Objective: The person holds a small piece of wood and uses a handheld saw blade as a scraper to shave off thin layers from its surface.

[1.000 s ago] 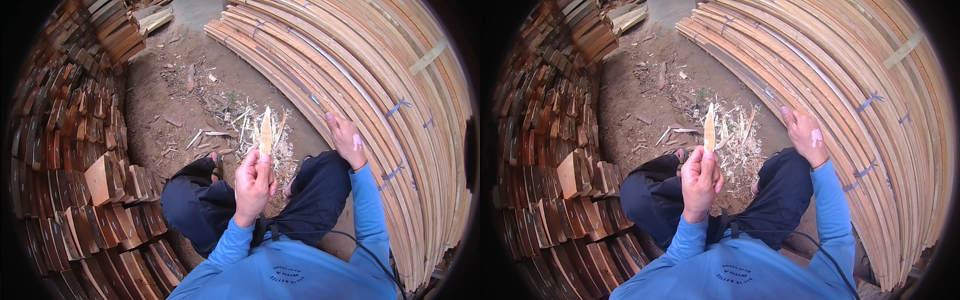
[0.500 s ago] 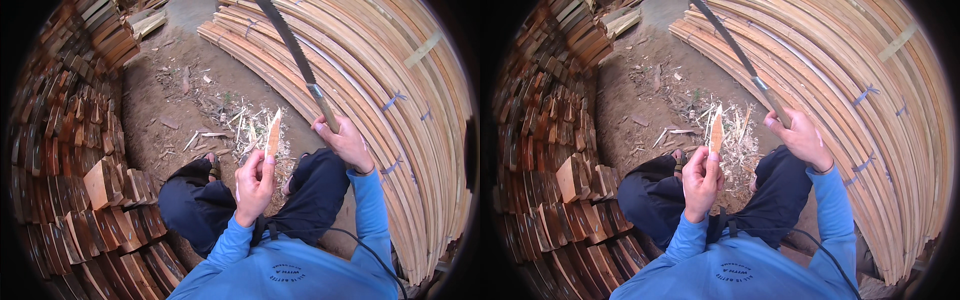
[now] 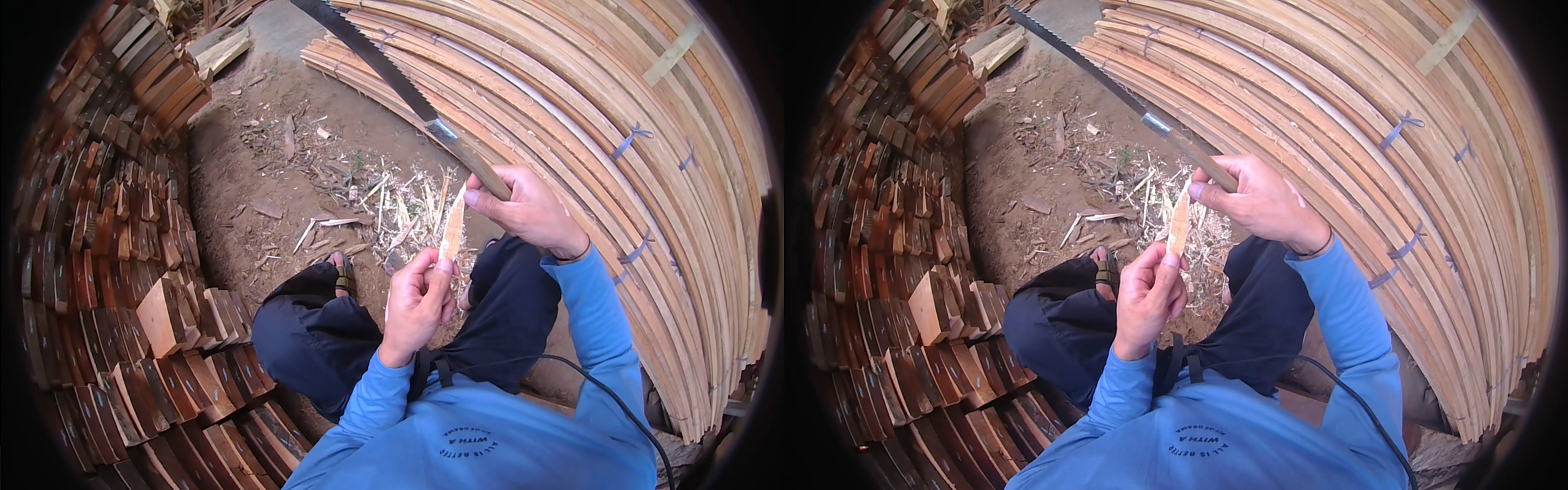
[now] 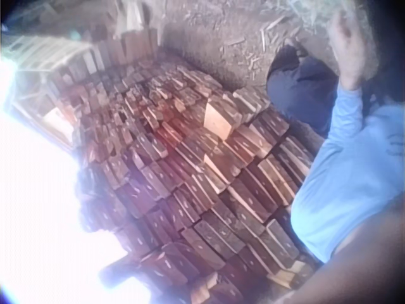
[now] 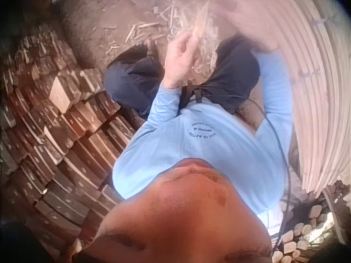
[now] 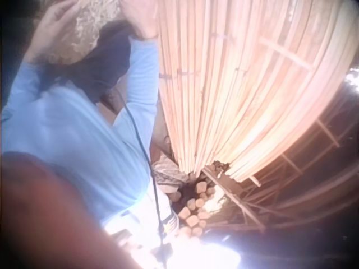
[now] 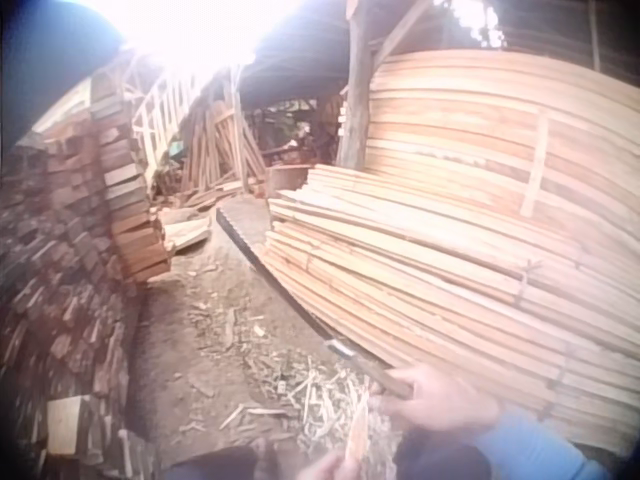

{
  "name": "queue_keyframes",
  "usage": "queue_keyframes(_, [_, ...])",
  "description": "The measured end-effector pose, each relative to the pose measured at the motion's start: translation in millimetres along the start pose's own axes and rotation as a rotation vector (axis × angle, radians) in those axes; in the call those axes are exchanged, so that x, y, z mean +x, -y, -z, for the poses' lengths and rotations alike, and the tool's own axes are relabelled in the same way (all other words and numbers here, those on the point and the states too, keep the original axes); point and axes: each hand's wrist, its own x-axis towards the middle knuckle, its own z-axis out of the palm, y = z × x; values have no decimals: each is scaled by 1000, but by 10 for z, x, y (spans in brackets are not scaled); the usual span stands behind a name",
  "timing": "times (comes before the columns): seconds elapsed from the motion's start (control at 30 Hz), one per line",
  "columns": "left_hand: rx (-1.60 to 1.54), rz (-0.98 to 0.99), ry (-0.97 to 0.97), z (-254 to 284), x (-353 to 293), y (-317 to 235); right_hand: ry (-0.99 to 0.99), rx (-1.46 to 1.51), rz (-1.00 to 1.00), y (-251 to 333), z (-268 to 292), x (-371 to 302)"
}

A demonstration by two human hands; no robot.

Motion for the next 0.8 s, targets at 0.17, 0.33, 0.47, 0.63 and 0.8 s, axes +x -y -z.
queue_keyframes(0.17, [-2, 44, 79, -60, 21, 37, -3, 38, 42, -14, -64, 23])
queue_keyframes(0.33, [43, 46, 74, -51, 70, 121, 49, 17, 104, -160, -115, 87])
queue_keyframes(0.47, [-50, 17, -128, -18, 100, 105, 7, 33, -2, -75, -103, 9])
queue_keyframes(0.63, [-72, 2, -204, 42, 107, 72, 54, -8, -92, -165, -65, -179])
queue_keyframes(0.8, [-132, 3, -205, 23, 118, 96, 120, -16, -91, -309, -154, -279])
